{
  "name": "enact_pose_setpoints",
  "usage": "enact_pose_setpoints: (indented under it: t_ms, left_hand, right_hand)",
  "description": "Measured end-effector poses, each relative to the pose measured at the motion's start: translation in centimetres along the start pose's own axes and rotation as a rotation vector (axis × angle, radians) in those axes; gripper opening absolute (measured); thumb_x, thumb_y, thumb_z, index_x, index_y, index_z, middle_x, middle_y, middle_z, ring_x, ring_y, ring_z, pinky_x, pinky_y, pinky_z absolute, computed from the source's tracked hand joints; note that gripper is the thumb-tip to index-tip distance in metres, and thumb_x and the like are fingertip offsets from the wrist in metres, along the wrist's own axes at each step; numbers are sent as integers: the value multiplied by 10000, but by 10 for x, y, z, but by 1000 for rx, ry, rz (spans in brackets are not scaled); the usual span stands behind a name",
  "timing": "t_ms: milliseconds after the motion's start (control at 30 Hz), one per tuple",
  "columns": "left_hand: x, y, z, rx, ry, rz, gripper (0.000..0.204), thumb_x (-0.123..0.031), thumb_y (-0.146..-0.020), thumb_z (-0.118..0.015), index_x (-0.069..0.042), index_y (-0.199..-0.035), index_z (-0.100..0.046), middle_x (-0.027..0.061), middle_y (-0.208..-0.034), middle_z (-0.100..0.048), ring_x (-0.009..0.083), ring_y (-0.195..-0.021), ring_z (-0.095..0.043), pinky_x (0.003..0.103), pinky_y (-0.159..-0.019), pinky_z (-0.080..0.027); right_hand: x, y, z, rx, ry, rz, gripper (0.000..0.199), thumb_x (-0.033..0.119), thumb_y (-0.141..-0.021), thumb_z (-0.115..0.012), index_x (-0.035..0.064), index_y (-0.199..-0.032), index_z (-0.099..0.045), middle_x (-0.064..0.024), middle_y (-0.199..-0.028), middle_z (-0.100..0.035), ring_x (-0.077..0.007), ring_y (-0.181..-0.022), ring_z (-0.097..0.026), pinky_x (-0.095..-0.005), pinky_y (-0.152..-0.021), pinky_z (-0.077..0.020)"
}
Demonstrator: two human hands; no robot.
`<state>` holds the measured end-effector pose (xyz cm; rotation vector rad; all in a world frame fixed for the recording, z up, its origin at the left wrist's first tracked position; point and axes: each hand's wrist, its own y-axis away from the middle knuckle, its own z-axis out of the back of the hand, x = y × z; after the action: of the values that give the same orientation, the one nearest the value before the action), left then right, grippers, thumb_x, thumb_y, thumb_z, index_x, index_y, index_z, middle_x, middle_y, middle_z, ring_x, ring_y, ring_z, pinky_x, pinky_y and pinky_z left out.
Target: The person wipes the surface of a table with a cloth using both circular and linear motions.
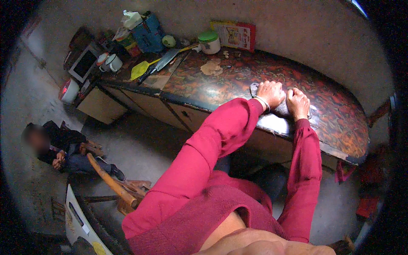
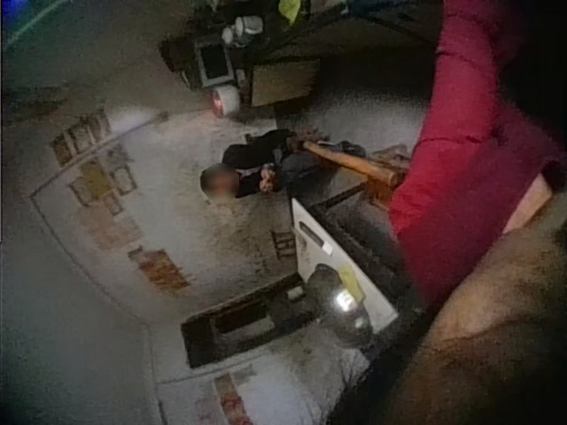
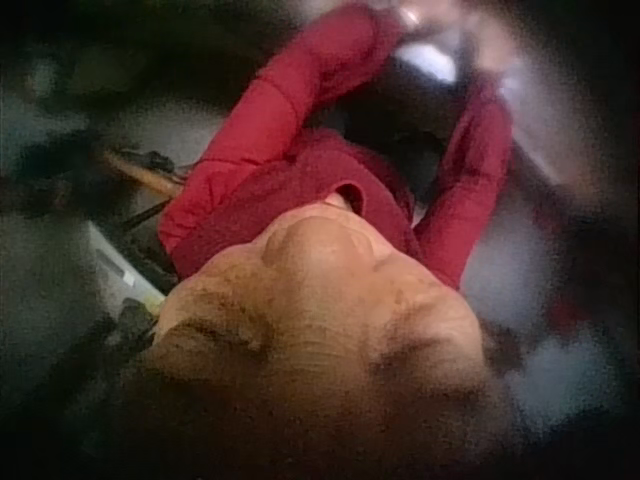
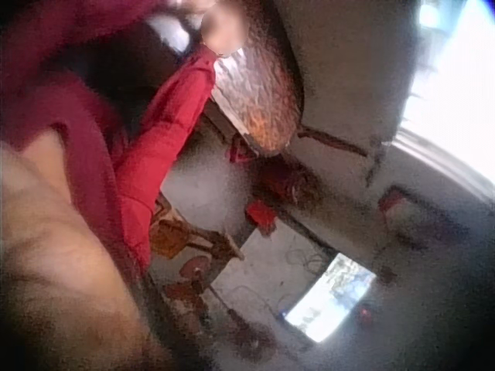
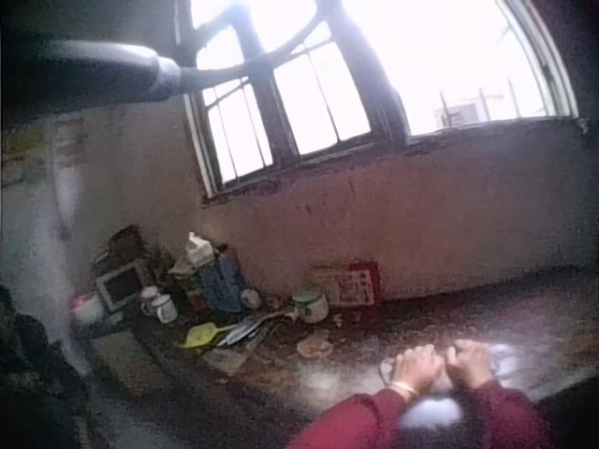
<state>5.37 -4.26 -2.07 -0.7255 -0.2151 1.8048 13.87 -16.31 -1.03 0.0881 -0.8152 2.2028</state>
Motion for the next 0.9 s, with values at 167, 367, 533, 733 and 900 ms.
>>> enact_pose_setpoints:
  t_ms: [167, 367, 533, 733, 900]
  left_hand:
    - [-9, 22, 13, 11, 6, -5, 290, -348, -786, -520, -88, -866, -619, 151, -902, -651, 351, -862, -603, 483, -768, -458]
    - [-6, 32, 1, -6, 6, -61, 272, -349, -801, -506, -105, -849, -615, 147, -884, -647, 351, -848, -601, 481, -757, -457]
    - [-10, 33, 14, 0, 18, -65, 278, -358, -806, -501, -104, -831, -611, 143, -842, -648, 354, -799, -608, 484, -718, -464]
    - [-4, 12, 8, -25, -2, -48, 280, -334, -789, -519, -75, -831, -617, 168, -855, -653, 362, -803, -613, 490, -719, -468]
    - [-1, -11, 2, 48, -3, 8, 282, -320, -793, -515, -63, -842, -622, 179, -886, -659, 366, -847, -619, 497, -765, -475]
  right_hand:
    - [8, 21, 16, 43, -32, -20, 322, 315, -841, -443, 75, -760, -642, -208, -831, -660, -398, -782, -636, -493, -725, -495]
    - [15, 34, 31, 71, -36, 18, 309, 295, -839, -461, 54, -796, -650, -219, -850, -655, -402, -787, -633, -486, -737, -495]
    - [13, 28, 27, 108, -75, 26, 300, 283, -824, -471, 48, -809, -658, -232, -862, -648, -406, -801, -629, -493, -750, -493]
    - [9, 2, 17, 99, -64, 19, 326, 306, -824, -458, 58, -813, -669, -239, -847, -648, -413, -810, -631, -495, -763, -494]
    - [0, -17, 3, 88, -61, -34, 342, 321, -828, -448, 68, -836, -677, -232, -868, -655, -405, -832, -637, -486, -776, -497]
